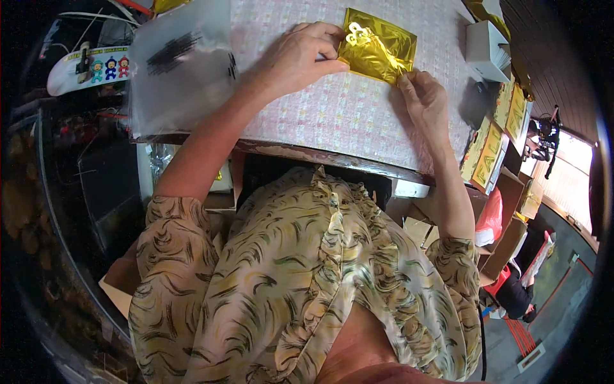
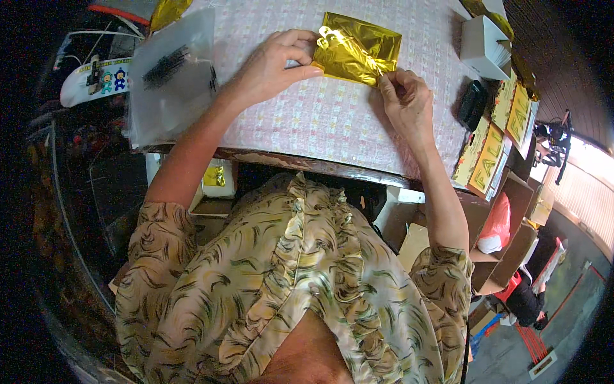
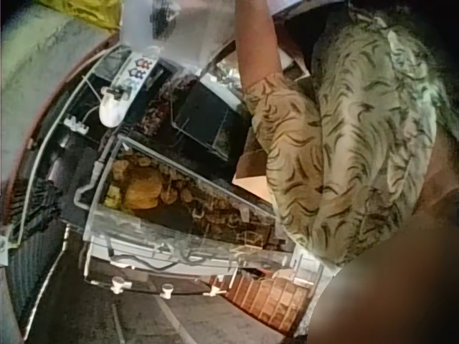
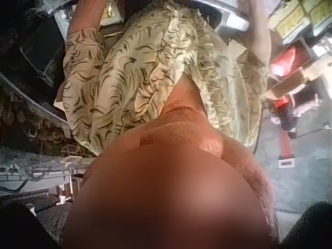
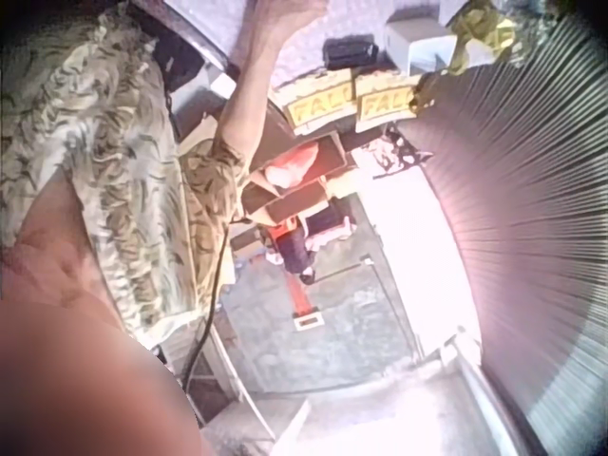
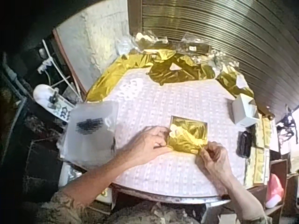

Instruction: Folding gold-colored foil sheets into small rectangular packets.

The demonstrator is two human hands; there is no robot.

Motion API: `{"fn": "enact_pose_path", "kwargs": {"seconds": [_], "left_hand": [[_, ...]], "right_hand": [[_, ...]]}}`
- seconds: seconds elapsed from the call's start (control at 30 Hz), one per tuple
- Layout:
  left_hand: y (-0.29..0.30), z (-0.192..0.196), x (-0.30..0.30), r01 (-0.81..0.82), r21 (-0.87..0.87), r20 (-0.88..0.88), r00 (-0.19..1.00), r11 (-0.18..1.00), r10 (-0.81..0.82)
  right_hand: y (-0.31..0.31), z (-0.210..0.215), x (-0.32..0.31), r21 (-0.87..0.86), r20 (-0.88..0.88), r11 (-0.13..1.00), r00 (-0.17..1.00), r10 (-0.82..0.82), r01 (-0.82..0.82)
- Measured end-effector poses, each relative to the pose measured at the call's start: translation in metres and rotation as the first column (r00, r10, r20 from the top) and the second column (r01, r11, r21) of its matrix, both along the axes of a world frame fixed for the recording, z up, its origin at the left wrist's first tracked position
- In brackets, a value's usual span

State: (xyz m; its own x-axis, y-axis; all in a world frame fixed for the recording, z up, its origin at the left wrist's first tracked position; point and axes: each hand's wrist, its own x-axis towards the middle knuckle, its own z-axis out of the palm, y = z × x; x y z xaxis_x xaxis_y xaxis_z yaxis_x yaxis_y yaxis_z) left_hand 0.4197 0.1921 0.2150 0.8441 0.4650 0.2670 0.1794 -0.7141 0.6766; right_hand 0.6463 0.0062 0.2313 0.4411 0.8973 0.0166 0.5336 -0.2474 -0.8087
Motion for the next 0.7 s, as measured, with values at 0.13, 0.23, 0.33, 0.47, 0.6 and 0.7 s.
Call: {"fn": "enact_pose_path", "kwargs": {"seconds": [0.13, 0.23, 0.33, 0.47, 0.6, 0.7], "left_hand": [[0.000, -0.002, 0.002, -0.019, 0.049, 0.000, 1.000, 0.999, 0.019], [0.000, 0.006, 0.004, 0.016, -0.006, -0.038, 0.999, 1.000, -0.017], [0.003, 0.013, 0.004, -0.013, 0.011, -0.114, 0.993, 1.000, 0.014], [0.012, 0.042, 0.014, 0.044, 0.251, -0.053, 0.998, 0.967, -0.032], [0.015, 0.028, 0.041, 0.275, 0.472, -0.164, 0.961, 0.838, -0.222], [0.017, 0.005, 0.049, 0.190, 0.598, -0.109, 0.982, 0.779, -0.156]], "right_hand": [[0.004, 0.001, -0.002, 0.021, 0.106, 0.999, 0.994, -0.027, 0.025], [0.005, -0.004, 0.000, 0.053, 0.159, 0.998, 0.986, -0.041, 0.033], [0.006, -0.001, -0.002, 0.009, 0.163, 1.000, 0.986, -0.028, 0.027], [0.006, -0.002, -0.001, -0.072, 0.192, 0.997, 0.981, -0.006, 0.020], [0.005, -0.002, -0.001, -0.047, 0.188, 0.998, 0.982, -0.022, 0.032], [0.007, 0.003, -0.001, -0.071, 0.181, 0.997, 0.983, -0.013, 0.026]]}}
